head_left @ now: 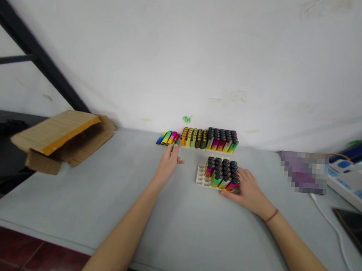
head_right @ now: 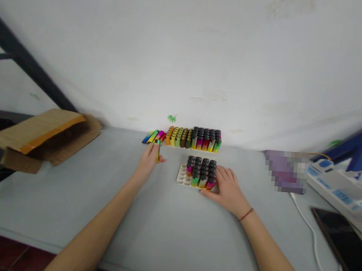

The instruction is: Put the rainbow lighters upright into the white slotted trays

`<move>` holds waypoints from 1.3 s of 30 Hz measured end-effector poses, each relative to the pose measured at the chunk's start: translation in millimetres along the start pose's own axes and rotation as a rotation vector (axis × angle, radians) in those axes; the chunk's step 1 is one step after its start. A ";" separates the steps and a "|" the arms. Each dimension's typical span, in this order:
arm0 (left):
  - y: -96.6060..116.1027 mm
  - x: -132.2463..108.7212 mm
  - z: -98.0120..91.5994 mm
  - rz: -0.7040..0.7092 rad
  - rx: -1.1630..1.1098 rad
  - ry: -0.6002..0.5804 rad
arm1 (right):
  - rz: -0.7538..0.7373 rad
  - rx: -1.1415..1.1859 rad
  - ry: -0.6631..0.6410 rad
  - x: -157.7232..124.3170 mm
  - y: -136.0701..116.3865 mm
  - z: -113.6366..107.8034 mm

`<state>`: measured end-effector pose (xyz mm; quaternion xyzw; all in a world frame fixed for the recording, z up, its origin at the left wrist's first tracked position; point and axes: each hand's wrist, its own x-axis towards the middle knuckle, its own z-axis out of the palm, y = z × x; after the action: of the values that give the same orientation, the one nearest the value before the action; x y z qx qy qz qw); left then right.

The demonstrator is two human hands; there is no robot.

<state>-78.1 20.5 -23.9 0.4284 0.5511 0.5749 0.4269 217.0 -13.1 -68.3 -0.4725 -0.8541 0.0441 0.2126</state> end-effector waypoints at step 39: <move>4.3 -20.0 17.2 -0.184 -0.328 0.037 | 0.001 -0.016 -0.010 0.1 0.5 0.2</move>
<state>-56.3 5.8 -19.5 0.2901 0.4948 0.6232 0.5316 217.3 -12.7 -68.5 -0.4743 -0.8553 0.0398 0.2048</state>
